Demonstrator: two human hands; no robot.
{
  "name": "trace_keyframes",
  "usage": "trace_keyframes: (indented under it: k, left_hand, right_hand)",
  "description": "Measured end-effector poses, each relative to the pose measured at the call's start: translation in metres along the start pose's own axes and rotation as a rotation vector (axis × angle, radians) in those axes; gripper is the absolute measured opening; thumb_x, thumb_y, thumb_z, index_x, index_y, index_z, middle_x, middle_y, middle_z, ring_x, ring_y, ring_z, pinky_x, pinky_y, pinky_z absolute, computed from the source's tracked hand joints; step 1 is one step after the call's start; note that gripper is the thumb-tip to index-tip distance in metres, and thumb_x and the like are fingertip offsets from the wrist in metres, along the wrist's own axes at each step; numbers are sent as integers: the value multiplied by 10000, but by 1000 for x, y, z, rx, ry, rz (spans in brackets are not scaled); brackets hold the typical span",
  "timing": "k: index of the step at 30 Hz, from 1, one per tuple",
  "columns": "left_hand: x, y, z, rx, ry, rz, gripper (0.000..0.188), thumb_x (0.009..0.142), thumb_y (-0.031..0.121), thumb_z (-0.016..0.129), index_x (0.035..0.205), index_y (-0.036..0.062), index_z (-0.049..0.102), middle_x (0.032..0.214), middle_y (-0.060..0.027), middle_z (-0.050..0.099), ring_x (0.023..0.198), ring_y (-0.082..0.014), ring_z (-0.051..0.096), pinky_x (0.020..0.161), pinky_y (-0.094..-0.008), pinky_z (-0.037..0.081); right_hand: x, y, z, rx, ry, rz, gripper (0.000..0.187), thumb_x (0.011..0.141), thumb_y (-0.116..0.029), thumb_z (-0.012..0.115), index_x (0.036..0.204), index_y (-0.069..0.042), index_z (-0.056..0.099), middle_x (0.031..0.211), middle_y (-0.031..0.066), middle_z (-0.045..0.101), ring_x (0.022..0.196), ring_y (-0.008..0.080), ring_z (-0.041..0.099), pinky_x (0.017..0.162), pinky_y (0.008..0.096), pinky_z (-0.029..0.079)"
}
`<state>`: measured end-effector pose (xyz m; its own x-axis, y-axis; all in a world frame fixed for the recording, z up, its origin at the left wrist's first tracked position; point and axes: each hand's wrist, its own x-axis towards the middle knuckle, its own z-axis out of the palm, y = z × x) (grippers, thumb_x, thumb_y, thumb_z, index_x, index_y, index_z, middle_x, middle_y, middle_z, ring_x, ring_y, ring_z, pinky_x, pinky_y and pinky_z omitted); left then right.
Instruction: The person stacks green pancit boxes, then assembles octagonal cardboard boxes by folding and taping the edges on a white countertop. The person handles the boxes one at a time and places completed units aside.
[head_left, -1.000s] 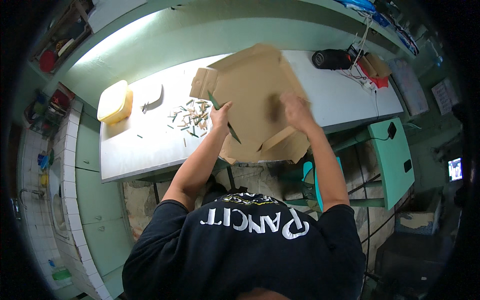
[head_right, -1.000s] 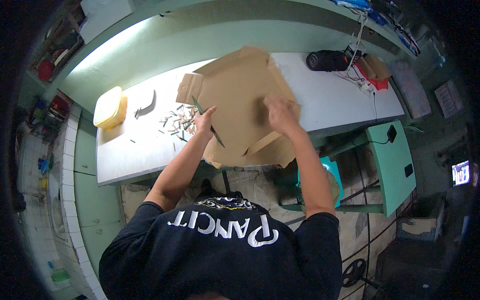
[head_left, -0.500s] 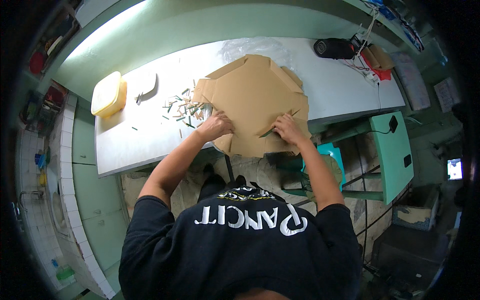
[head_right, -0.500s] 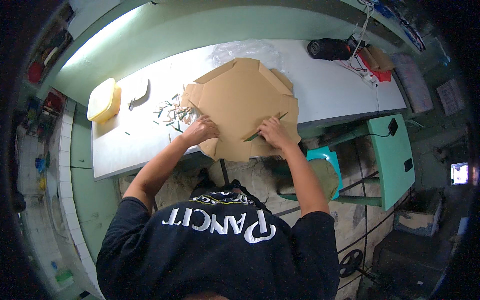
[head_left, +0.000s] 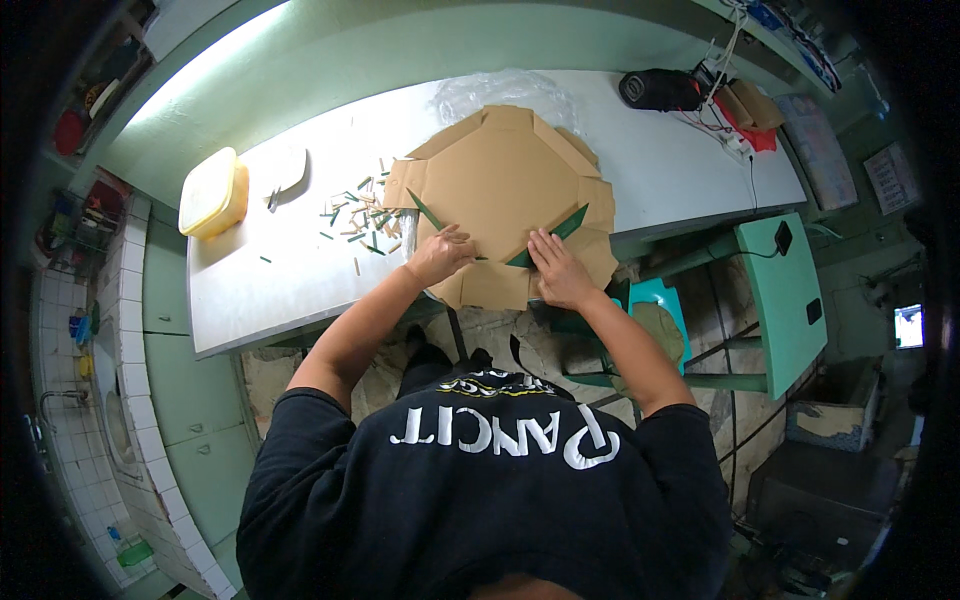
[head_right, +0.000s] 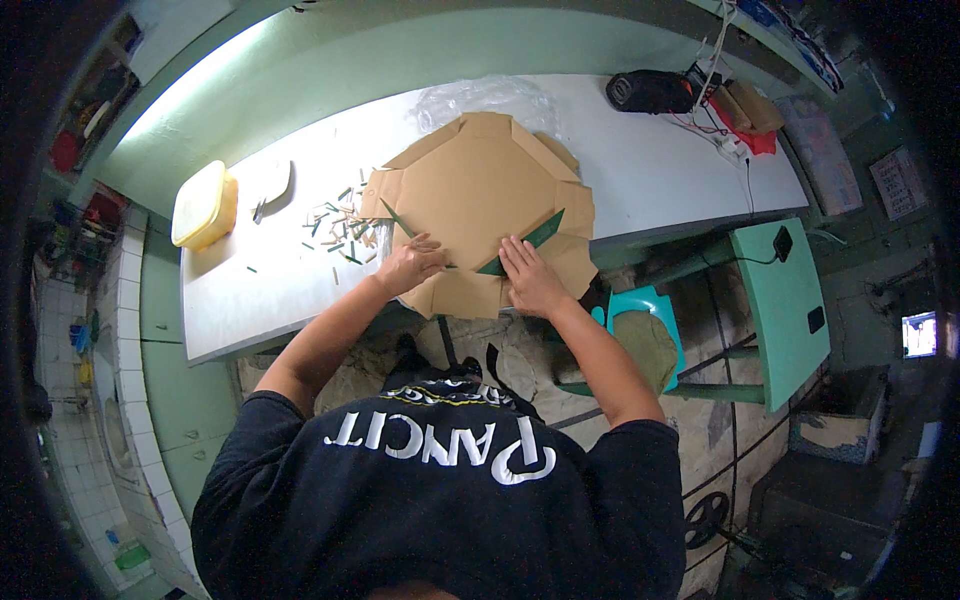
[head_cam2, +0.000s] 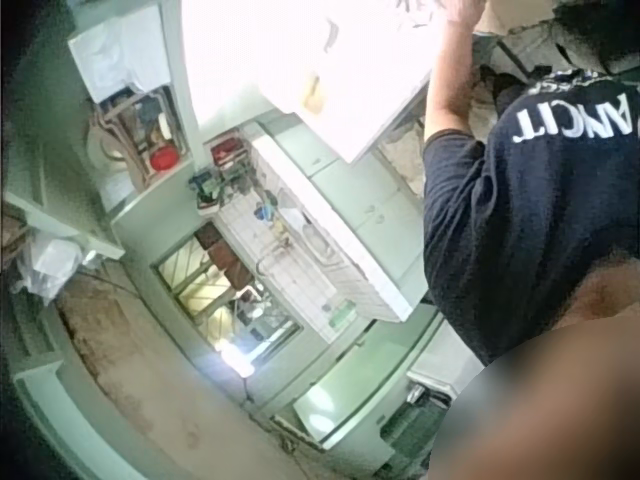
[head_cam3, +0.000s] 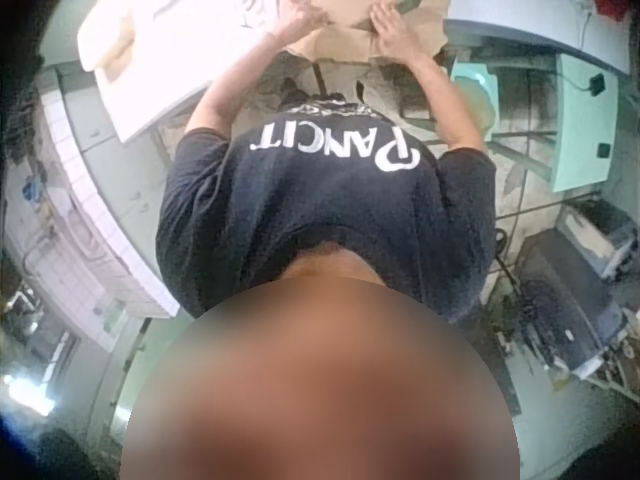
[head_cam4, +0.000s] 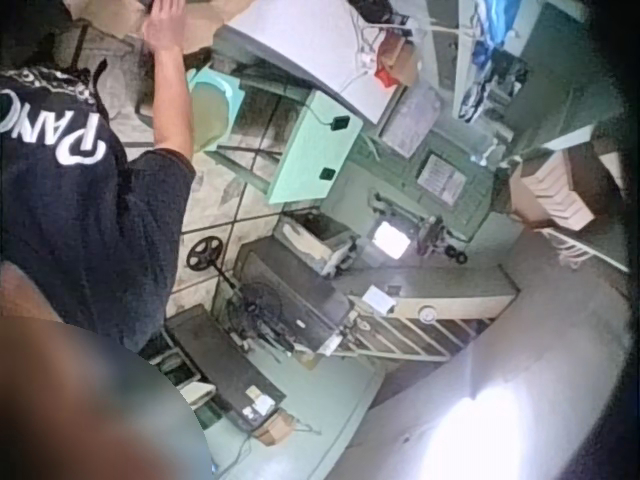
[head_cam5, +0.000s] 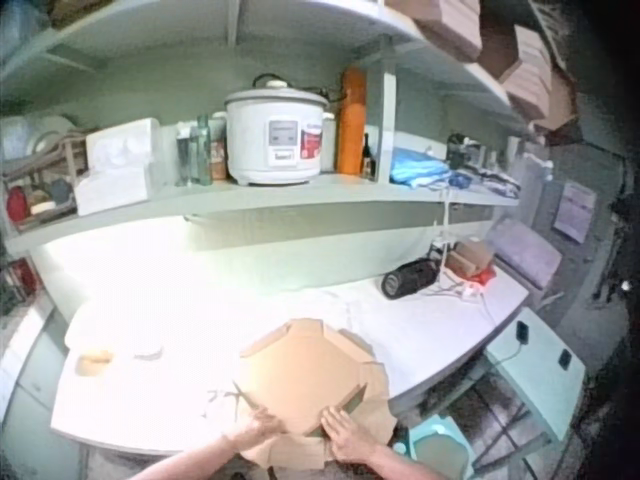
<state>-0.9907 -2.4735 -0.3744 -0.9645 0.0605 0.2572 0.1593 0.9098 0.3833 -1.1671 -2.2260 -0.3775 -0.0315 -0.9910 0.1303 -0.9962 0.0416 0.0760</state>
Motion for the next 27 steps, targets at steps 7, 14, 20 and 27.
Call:
trace_keyframes:
  k: [7,14,20,27]
  left_hand:
    - [-10,-3,14,89,103,101,229,864,205,633,1053,77,655,1097,-63,673,1182,-270,560,1083,-444,371]
    - [-18,6,-9,-40,60,187,348,907,265,600,1169,36,614,1273,-92,583,1317,-300,422,1134,-461,267]
    - [-16,10,-6,-26,38,81,339,926,268,560,1138,12,624,1228,-136,593,1325,-304,403,1141,-513,210]
    - [2,0,9,-158,104,-203,252,931,246,548,988,25,654,1036,-141,648,1162,-263,533,1125,-508,196]
  right_hand:
    - [-4,-9,-28,141,-124,14,1158,679,-593,681,1439,109,160,1518,281,157,1425,404,143,1170,481,119]
    - [-4,-13,-13,12,-82,64,1083,728,-614,633,1424,106,221,1508,264,206,1420,377,179,1167,480,134]
    - [7,-9,-5,117,250,95,594,863,-446,571,1190,49,537,1280,196,517,1252,343,430,1127,468,221]
    - [30,2,-14,425,145,317,333,878,-374,594,936,-46,596,887,130,609,967,291,556,1083,470,255]
